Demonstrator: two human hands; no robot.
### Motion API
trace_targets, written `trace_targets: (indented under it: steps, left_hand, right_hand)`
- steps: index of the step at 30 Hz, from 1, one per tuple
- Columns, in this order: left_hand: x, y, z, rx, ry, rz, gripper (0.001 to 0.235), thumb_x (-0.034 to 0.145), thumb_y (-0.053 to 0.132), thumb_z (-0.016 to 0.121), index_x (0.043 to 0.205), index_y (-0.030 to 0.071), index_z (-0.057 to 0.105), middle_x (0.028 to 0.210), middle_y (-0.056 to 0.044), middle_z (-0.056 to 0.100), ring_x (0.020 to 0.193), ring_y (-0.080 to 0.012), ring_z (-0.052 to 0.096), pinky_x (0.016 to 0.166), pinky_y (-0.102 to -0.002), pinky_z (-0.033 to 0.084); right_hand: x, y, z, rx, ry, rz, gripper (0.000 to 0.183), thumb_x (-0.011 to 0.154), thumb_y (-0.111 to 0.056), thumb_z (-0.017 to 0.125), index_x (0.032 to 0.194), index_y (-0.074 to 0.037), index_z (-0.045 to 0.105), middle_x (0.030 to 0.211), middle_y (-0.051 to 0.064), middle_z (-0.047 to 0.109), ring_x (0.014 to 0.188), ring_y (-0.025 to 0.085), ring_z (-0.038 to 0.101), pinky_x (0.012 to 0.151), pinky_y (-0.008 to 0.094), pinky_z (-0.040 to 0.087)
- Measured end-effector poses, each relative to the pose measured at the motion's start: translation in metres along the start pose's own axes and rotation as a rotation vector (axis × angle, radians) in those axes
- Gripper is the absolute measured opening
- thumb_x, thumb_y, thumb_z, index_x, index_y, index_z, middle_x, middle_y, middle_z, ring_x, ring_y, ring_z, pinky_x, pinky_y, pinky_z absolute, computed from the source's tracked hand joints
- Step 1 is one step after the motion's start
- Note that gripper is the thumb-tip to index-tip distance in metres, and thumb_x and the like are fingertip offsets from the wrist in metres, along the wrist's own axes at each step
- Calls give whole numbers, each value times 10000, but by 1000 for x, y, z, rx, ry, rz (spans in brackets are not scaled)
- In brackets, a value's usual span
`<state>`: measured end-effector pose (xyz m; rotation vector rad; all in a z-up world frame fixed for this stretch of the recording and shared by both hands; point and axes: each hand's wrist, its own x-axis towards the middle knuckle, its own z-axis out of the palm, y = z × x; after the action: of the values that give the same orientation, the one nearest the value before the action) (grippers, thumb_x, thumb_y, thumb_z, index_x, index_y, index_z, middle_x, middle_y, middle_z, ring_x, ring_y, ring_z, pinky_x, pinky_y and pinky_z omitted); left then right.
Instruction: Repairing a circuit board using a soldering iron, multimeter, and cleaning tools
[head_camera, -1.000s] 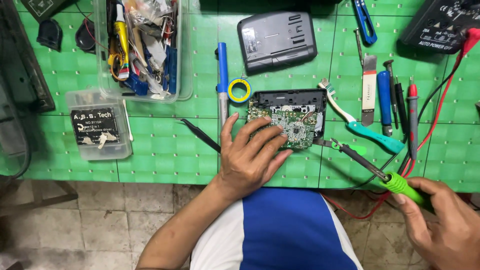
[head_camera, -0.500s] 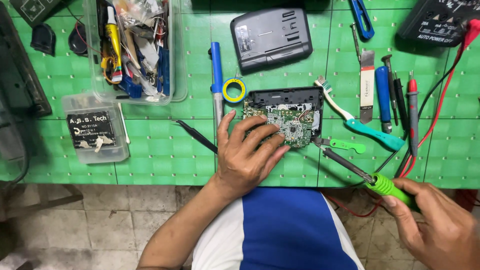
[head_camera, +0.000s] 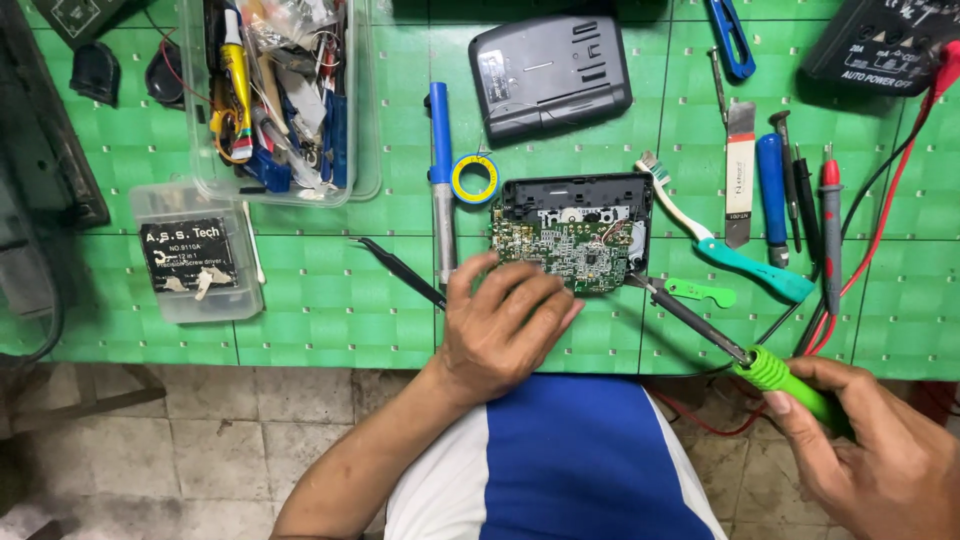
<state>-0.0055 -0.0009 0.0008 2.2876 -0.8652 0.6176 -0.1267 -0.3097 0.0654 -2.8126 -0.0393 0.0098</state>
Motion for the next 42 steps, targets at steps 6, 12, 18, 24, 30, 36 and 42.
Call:
trace_targets:
  steps: [6,12,18,24,30,36,42]
  left_hand:
    - [-12,11,1,151,42,22,126,962,271,829,973,176,748,1014,-9,762,846,-190,667,830,-359,413]
    - [-9,-1,1,325,-67,-84,346,1052,447,669,1250,165,694,1349,-158,646,1215,-362,668,986,-541,502]
    - [3,-21,-12,161,-179,-12,276,1045,351,667,1154,104,719,1316,-143,667,1258,-420,618,1029,-546,445]
    - [15,-37,-11,79,-228,57,245,1080,300,608,1134,76,690,1332,-176,652,1312,-405,602,1100,-558,421]
    - [16,-41,-3,95,-195,19,302,1084,371,572,1156,114,712,1399,-175,606,1352,-392,554,1123,-555,376]
    - [5,-9,-17,148,-49,-77,270,971,345,800,1088,114,722,1071,-83,658,926,-268,638,840,-414,466]
    - [-8,-12,-38,238,3,-262,103,1001,149,627,1014,69,690,950,-86,674,778,-281,626,708,-424,383]
  right_hand:
    - [-6,7,6,-10,5,81,244,1034,-188,780,1225,-39,764,905,62,735,616,155,585,647,317,480]
    - [-13,17,15,-35,38,96,257,1050,-219,797,1255,-65,777,992,65,763,687,167,625,706,324,500]
    - [-16,22,21,-13,77,109,220,1066,-212,818,1239,-78,794,856,30,713,577,159,529,645,322,459]
    - [-19,21,25,7,71,173,214,1066,-216,824,1250,-112,789,782,-3,674,557,127,546,664,310,472]
    - [-19,22,27,30,45,172,235,1036,-237,802,1233,-114,765,880,-5,714,560,120,582,654,302,465]
    - [-17,23,24,35,53,92,234,1063,-159,738,1252,-23,761,989,73,749,727,195,638,730,339,494]
    - [-35,45,55,275,44,305,301,1082,-123,706,1335,40,719,1117,179,720,920,271,650,901,373,491]
